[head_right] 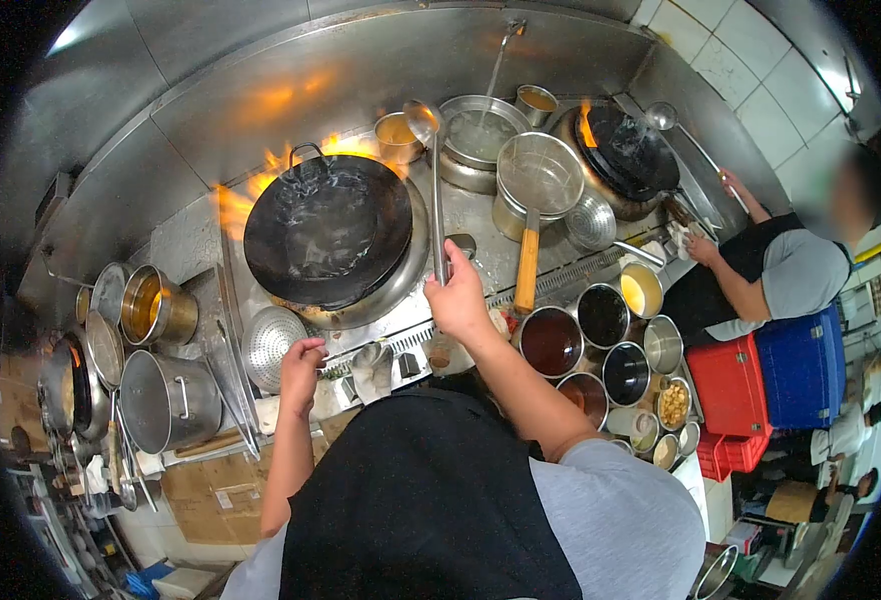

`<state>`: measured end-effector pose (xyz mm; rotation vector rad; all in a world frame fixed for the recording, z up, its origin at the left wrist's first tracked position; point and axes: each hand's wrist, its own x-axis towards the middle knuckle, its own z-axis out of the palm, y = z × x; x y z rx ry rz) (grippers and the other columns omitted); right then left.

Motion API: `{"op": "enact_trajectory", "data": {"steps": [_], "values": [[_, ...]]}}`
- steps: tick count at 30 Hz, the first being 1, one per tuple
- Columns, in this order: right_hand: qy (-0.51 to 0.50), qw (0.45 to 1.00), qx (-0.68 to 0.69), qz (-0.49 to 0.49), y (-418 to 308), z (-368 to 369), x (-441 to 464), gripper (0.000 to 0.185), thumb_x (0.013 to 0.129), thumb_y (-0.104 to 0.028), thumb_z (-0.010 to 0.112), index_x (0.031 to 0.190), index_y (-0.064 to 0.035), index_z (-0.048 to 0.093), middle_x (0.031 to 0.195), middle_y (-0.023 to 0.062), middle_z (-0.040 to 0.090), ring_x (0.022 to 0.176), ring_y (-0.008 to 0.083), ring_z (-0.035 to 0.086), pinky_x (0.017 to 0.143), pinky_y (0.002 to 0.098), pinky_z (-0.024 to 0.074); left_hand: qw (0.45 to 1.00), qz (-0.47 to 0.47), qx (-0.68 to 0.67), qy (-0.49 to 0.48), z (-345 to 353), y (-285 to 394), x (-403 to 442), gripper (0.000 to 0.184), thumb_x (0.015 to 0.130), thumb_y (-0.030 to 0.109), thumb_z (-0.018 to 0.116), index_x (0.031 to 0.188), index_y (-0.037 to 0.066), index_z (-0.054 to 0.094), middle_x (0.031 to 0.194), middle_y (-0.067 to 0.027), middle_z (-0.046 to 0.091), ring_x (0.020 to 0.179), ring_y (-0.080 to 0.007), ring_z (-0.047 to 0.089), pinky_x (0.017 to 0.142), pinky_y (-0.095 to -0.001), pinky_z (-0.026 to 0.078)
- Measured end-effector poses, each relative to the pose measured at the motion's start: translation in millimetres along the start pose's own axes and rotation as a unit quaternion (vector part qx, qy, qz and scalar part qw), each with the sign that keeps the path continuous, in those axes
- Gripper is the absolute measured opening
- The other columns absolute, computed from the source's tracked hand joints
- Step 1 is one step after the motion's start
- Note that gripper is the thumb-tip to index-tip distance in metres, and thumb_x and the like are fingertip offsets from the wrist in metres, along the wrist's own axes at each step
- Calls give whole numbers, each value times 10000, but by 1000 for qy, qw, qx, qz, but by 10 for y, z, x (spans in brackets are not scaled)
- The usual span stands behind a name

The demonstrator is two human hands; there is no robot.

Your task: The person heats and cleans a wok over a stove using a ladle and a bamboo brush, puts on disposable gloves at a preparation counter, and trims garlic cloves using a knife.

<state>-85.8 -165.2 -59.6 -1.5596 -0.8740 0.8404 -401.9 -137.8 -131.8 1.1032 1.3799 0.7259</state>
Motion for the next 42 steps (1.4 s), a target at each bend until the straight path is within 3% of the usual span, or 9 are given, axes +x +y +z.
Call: {"op": "enact_trajectory", "data": {"steps": [8, 10, 27, 31, 35, 38, 39, 40, 42], "values": [[-6, 1000, 15, -9, -47, 90, -263, 732, 934, 46, 636, 1606, 7, 349, 963, 22, 614, 733, 54, 551, 640, 226, 467, 999, 22, 8, -26, -82, -50, 61, 254, 942, 131, 635, 1167, 30, 696, 963, -41, 704, 807, -123, 596, 740, -271, 468], [-1, 1000, 14, -6, -126, 100, -369, 728, 901, 52, 626, 1576, 69, 352, 1006, 53, 625, 839, 100, 581, 760, 256, 508, 999, 21, -7, -27, -73, 55, -20, 239, 931, 99, 640, 1141, 4, 703, 932, -40, 700, 801, -118, 599, 737, -267, 472], [2, 997, -47, -53, -248, 171, -679, 743, 883, 62, 593, 1587, 52, 358, 1088, 95, 668, 919, 130, 612, 864, 269, 514, 996, 36, -2, -79, -133, -5, 0, 218, 934, 103, 655, 1129, 33, 722, 952, -37, 708, 810, -128, 609, 751, -282, 491], [-74, 967, -197, -142, -331, 199, -716, 777, 816, 73, 557, 1578, 39, 408, 1172, 158, 699, 991, 201, 654, 944, 323, 518, 994, 78, 41, -61, -181, -105, -27, 229, 938, 101, 684, 1143, 6, 714, 940, -45, 710, 850, -130, 630, 789, -291, 507], [-250, 965, -67, -51, -662, 667, -844, 816, 845, 111, 539, 1631, -24, 367, 1044, 17, 590, 890, 88, 550, 874, 229, 488, 996, 72, 24, -55, -285, -85, -131, 232, 944, 120, 698, 1137, -8, 712, 975, -63, 722, 879, -133, 641, 805, -288, 508], [-366, 929, -35, -36, -1066, 1240, -963, 812, 862, 143, 550, 1633, -5, 343, 1250, 83, 619, 1039, 110, 567, 929, 240, 486, 997, 73, 4, -36, -425, -112, -215, 237, 948, 121, 695, 1147, -7, 708, 982, -79, 724, 898, -142, 651, 820, -298, 514], [-390, 917, -10, -77, -980, 1484, -931, 837, 831, 150, 530, 1632, -30, 364, 1055, 22, 608, 890, 82, 545, 799, 221, 486, 997, 74, -13, -21, -477, -126, -243, 243, 934, 141, 710, 1123, -11, 701, 957, -93, 728, 876, -155, 661, 809, -320, 521], [-421, 905, -8, -63, -1019, 1713, -928, 821, 840, 140, 551, 1625, -20, 371, 1035, 28, 591, 896, 85, 547, 819, 239, 498, 997, 76, -30, -7, -514, -134, -277, 253, 920, 162, 724, 1099, -15, 695, 931, -106, 732, 855, -169, 671, 798, -342, 528], [-450, 879, -24, -153, -706, 2305, -781, 798, 843, 119, 578, 1608, 11, 377, 1206, 124, 665, 1002, 155, 626, 896, 296, 521, 995, 59, -72, 23, -594, -148, -372, 227, 927, 153, 719, 1080, -13, 692, 929, -92, 719, 843, -161, 647, 795, -337, 520]]}}
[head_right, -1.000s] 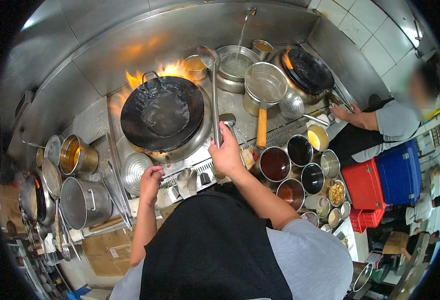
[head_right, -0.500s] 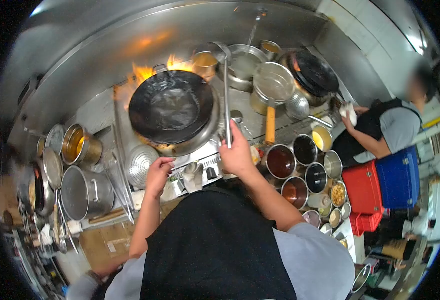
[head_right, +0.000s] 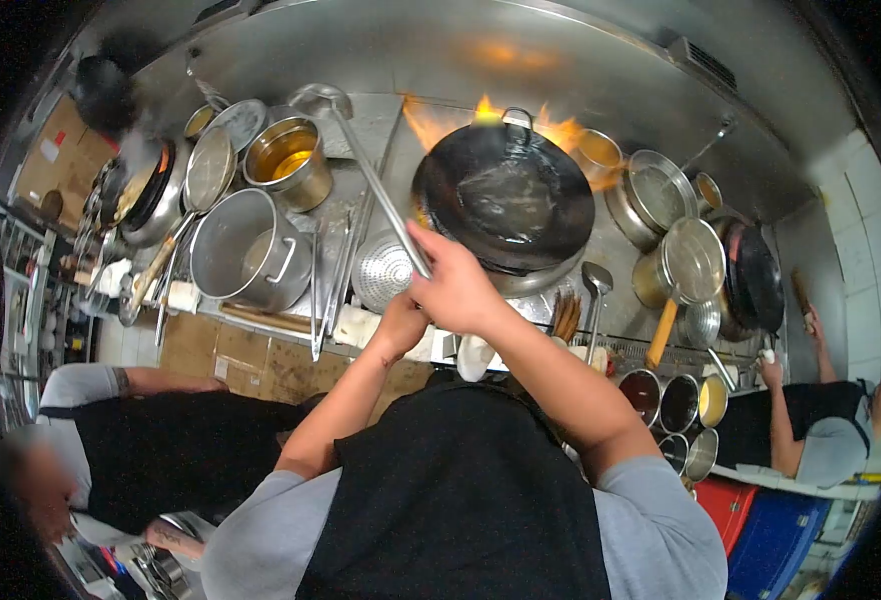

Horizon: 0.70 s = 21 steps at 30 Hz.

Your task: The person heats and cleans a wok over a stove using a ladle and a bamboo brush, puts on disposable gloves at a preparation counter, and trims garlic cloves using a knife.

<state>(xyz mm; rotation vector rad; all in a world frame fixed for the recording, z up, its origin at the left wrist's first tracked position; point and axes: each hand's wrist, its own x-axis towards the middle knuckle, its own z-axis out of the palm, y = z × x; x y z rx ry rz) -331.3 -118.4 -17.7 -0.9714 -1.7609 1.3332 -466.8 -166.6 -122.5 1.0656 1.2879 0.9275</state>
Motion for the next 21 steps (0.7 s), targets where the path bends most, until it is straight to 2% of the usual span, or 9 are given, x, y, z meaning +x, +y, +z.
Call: {"op": "enact_trajectory", "data": {"steps": [4, 7, 9, 10, 12, 13, 14, 16, 21], "values": [[-64, 982, -175, 30, -246, 493, 767, 741, 882, 25, 619, 1587, 37, 393, 1367, 241, 663, 1076, 274, 687, 961, 345, 527, 1000, -12, -2, 23, -239, -213, -73, 194, 938, 121, 713, 1076, -14, 693, 941, -81, 713, 852, -162, 639, 806, -324, 513], [-47, 972, -231, -28, -151, 788, 1267, 646, 898, -21, 629, 1524, 39, 481, 1155, 250, 709, 857, 252, 706, 776, 346, 569, 998, -22, -27, 52, -359, -210, -208, 175, 948, 43, 688, 1108, -26, 673, 911, -28, 665, 815, -121, 577, 768, -280, 466], [-119, 984, -42, 122, -274, 870, 1512, 397, 883, 15, 590, 1277, 58, 606, 907, 189, 664, 641, 191, 632, 538, 338, 520, 998, -24, -22, 58, -437, -260, -258, 175, 947, 42, 688, 1109, -24, 675, 916, -32, 668, 816, -121, 578, 770, -278, 468], [-120, 985, -42, 120, -346, 903, 1621, 397, 883, 15, 590, 1277, 58, 606, 907, 189, 664, 641, 191, 632, 538, 338, 520, 998, -26, -17, 60, -464, -284, -271, 175, 947, 42, 688, 1110, -22, 676, 921, -36, 671, 818, -121, 580, 772, -277, 469], [-95, 922, 266, 265, -451, 922, 1822, 118, 870, 52, 540, 977, 8, 564, 769, 103, 552, 550, 130, 530, 416, 303, 431, 997, -23, -30, 64, -486, -331, -280, 177, 946, 44, 689, 1110, -21, 677, 918, -36, 672, 818, -122, 582, 773, -277, 471], [-115, 872, 374, 294, -464, 882, 1920, 83, 872, 61, 499, 901, -7, 461, 825, 109, 535, 568, 142, 534, 425, 277, 452, 997, -22, -44, 67, -494, -337, -287, 178, 944, 46, 690, 1109, -20, 678, 915, -36, 673, 819, -122, 585, 775, -277, 473], [-115, 872, 375, 292, -479, 837, 2014, 83, 872, 61, 499, 901, -7, 461, 825, 109, 535, 568, 142, 534, 425, 277, 452, 997, -21, -43, 67, -507, -339, -291, 178, 944, 46, 690, 1109, -20, 678, 915, -36, 673, 819, -122, 585, 775, -277, 473], [-74, 709, 591, 378, -579, 745, 2100, 117, 868, 54, 491, 962, 40, 423, 913, 143, 514, 567, 140, 510, 430, 265, 453, 996, -32, -49, 67, -519, -319, -305, 179, 941, 49, 689, 1107, -18, 679, 912, -33, 674, 818, -123, 589, 777, -279, 476], [-84, 638, 678, 355, -723, 547, 1986, 231, 844, 55, 477, 1031, 72, 342, 949, 159, 465, 566, 144, 471, 440, 260, 456, 996, -44, -29, 65, -527, -281, -293, 182, 941, 50, 686, 1110, -15, 679, 914, -29, 672, 821, -120, 587, 779, -277, 476]]}}
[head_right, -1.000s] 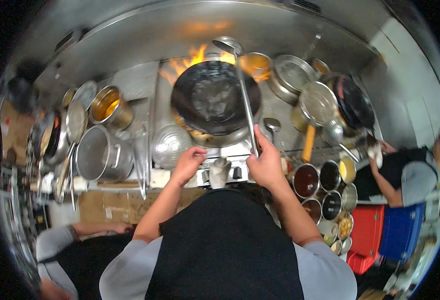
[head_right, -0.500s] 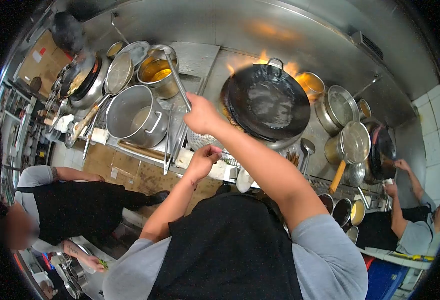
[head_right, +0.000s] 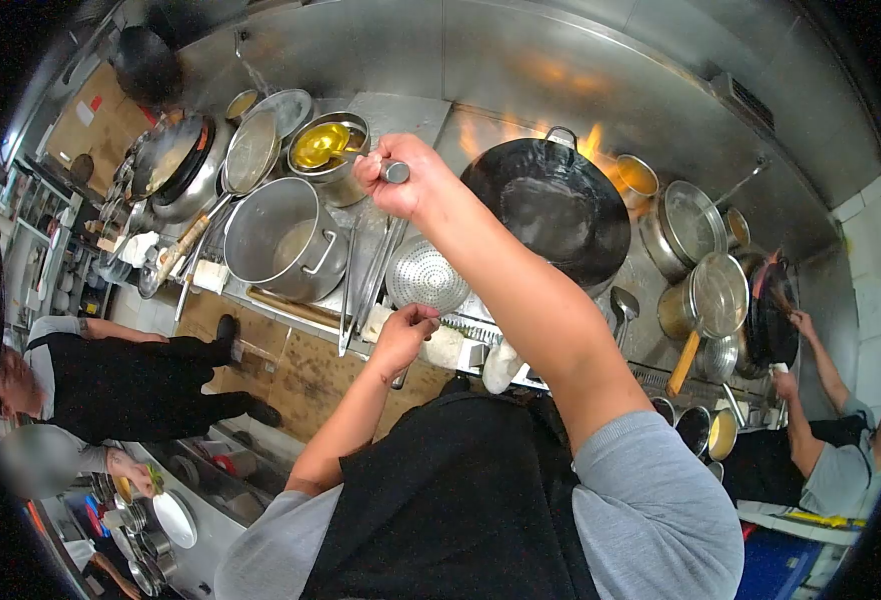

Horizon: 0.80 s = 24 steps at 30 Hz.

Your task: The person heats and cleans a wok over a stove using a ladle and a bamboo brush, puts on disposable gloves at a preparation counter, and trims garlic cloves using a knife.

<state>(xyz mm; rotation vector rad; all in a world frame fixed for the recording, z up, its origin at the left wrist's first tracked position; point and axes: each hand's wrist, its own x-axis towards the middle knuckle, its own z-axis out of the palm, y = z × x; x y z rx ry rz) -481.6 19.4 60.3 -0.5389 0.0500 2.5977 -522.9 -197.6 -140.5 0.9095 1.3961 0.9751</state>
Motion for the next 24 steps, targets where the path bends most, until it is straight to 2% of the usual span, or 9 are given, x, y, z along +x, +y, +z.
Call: {"op": "enact_trajectory", "data": {"steps": [3, 5, 7, 9, 11, 15, 17, 21, 24], "values": [[-28, 999, 7, -13, 10, 49, -353, 234, 852, 45, 460, 1048, 67, 334, 937, 153, 452, 582, 150, 485, 460, 260, 466, 1000, 3, -3, -14, 63, 20, 22, 187, 939, 49, 683, 1116, -11, 681, 911, -25, 666, 823, -120, 581, 779, -276, 474], [-76, 995, 69, 15, -25, 34, -635, 230, 870, 25, 437, 1075, 73, 344, 934, 142, 462, 590, 156, 493, 478, 273, 477, 1000, 2, -11, -28, 130, 20, 46, 190, 938, 47, 680, 1120, -9, 683, 908, -23, 662, 824, -120, 579, 780, -276, 474], [-84, 992, 88, 15, -54, 16, -984, 223, 881, 14, 427, 1083, 74, 355, 946, 139, 472, 588, 160, 494, 482, 278, 480, 999, 12, -27, -46, 207, 23, 80, 185, 936, 77, 705, 1106, 3, 696, 887, -31, 671, 806, -121, 591, 745, -284, 481], [-92, 990, 109, 10, -64, -43, -1346, 220, 891, 3, 416, 1092, 76, 366, 957, 136, 481, 587, 165, 495, 486, 283, 483, 998, 0, -3, -67, 294, 103, 86, 191, 935, 52, 681, 1120, 1, 690, 901, -29, 668, 826, -121, 588, 770, -279, 479], [-105, 987, 121, 8, -41, -143, -1726, 213, 894, 1, 456, 1076, 88, 389, 961, 149, 489, 586, 155, 511, 473, 262, 487, 995, -13, 22, -94, 406, 124, 127, 203, 935, 28, 656, 1134, 0, 683, 915, -28, 665, 846, -121, 584, 794, -274, 477], [-108, 984, 142, -30, 84, -396, -2534, 207, 921, -25, 477, 1088, 89, 430, 860, 89, 499, 587, 149, 516, 500, 276, 488, 985, 1, 56, -165, 690, 26, 287, 204, 934, 34, 658, 1133, 7, 692, 953, -40, 697, 870, -125, 612, 807, -278, 496], [-101, 979, 175, -42, 213, -606, -2925, 228, 915, -14, 503, 1103, 104, 450, 884, 102, 525, 616, 140, 529, 503, 280, 493, 978, -9, 75, -196, 851, 66, 220, 202, 938, 46, 659, 1133, 10, 694, 960, -41, 700, 853, -124, 610, 795, -281, 498], [-92, 972, 151, -158, 489, -864, -3749, 272, 900, 17, 515, 1151, 106, 459, 1061, 184, 549, 642, 141, 541, 504, 285, 522, 958, -11, 100, -268, 1180, 58, 304, 200, 954, 78, 657, 1139, 14, 696, 970, -47, 697, 842, -123, 611, 792, -281, 497], [-25, 953, 168, -249, 704, -1005, -4345, 285, 921, 26, 507, 1194, 92, 465, 1040, 168, 548, 648, 138, 530, 498, 277, 520, 941, -21, 129, -312, 1422, 186, 311, 209, 948, 90, 649, 1136, 10, 691, 954, -27, 685, 804, -111, 583, 744, -276, 473]]}}
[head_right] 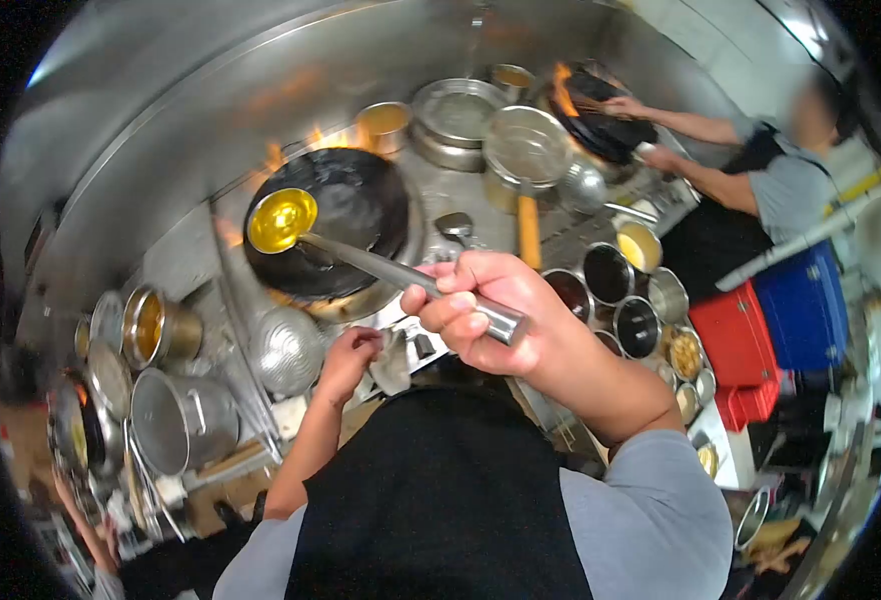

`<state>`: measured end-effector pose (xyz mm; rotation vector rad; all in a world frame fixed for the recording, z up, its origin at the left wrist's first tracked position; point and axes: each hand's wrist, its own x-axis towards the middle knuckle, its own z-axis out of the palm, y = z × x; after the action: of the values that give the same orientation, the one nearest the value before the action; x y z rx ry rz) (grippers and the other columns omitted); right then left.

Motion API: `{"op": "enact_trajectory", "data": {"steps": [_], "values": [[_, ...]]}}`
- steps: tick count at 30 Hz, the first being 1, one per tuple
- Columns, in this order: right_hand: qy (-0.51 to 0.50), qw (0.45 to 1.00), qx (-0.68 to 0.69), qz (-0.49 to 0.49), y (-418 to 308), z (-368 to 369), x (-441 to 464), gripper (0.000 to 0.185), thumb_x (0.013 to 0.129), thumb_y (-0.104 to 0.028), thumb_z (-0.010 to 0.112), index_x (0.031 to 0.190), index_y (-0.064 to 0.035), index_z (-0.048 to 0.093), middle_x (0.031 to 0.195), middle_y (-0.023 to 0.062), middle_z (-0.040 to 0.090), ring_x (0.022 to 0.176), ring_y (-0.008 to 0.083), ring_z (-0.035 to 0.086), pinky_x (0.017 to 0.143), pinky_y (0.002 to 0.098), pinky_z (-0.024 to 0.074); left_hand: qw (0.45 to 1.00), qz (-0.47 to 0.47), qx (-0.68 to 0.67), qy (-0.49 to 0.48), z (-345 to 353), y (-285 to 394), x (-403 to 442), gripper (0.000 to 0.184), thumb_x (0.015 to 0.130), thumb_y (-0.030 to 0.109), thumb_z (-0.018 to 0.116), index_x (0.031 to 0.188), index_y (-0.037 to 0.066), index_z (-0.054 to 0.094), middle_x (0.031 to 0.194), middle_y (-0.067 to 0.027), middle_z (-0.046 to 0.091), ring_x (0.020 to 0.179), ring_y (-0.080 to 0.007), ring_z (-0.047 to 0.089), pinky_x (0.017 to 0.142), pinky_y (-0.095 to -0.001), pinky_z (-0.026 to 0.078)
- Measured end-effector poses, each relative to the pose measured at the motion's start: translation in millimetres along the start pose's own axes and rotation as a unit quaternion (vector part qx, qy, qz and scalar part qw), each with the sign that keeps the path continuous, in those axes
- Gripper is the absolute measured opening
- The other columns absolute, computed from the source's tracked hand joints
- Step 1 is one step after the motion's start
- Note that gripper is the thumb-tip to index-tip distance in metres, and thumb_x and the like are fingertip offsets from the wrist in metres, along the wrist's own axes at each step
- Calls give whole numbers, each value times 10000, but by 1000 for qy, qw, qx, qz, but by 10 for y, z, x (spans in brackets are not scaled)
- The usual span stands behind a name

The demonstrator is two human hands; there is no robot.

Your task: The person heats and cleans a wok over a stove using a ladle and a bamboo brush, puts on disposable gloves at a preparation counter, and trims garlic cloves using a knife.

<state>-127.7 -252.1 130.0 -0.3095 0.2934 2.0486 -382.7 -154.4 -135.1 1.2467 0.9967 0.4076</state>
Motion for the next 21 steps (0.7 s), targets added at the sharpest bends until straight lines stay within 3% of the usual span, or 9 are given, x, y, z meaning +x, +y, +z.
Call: {"op": "enact_trajectory", "data": {"steps": [3, 8, 12, 17, 19, 20, 21], "values": [[-23, 995, 37, -87, -241, -145, -621, 297, 944, 15, 494, 1226, 86, 434, 1058, 169, 530, 679, 139, 513, 486, 276, 502, 998, -6, -14, -63, 173, 48, 365, 220, 943, 92, 644, 1141, 10, 693, 939, -26, 690, 791, -108, 590, 729, -273, 470], [-2, 976, 20, -215, -531, -252, -1118, 348, 932, 12, 461, 1263, 97, 397, 1073, 159, 507, 691, 143, 531, 507, 283, 500, 997, -15, 21, -79, 338, 222, 509, 209, 948, 90, 666, 1138, 6, 689, 868, -4, 659, 757, -98, 575, 704, -263, 466], [6, 960, -8, -279, -944, -431, -1278, 283, 923, 28, 476, 1187, 111, 417, 1046, 170, 517, 672, 140, 530, 506, 272, 509, 996, -10, 0, -83, 364, 187, 623, 206, 949, 89, 665, 1140, 15, 685, 868, 0, 657, 740, -86, 553, 674, -249, 436], [30, 948, -70, -310, -1682, -951, -1195, 326, 906, 22, 509, 1215, 93, 432, 984, 149, 557, 643, 136, 522, 499, 271, 511, 997, -18, -13, -69, 338, 213, 591, 205, 948, 85, 665, 1137, 8, 683, 856, -1, 648, 731, -81, 543, 668, -241, 424], [143, 891, -220, -369, -1887, -1165, -1112, 331, 907, 8, 525, 1232, 39, 467, 954, 130, 571, 633, 135, 525, 487, 266, 493, 998, -16, -7, -65, 317, 203, 565, 223, 940, 84, 666, 1140, -14, 678, 856, -5, 647, 730, -85, 541, 670, -246, 425], [189, 867, -273, -372, -1959, -1274, -1097, 457, 906, 20, 541, 1358, 7, 471, 935, 110, 586, 633, 131, 540, 487, 261, 470, 998, -16, -8, -63, 310, 200, 546, 223, 940, 84, 666, 1140, -14, 678, 856, -5, 647, 730, -85, 541, 670, -246, 425], [188, 867, -275, -370, -1958, -1292, -1068, 457, 906, 20, 541, 1358, 7, 471, 935, 110, 586, 633, 131, 540, 487, 261, 470, 998, -24, -15, -52, 301, 207, 524, 233, 939, 85, 665, 1144, -25, 676, 855, -8, 646, 730, -87, 541, 673, -249, 427]]}}
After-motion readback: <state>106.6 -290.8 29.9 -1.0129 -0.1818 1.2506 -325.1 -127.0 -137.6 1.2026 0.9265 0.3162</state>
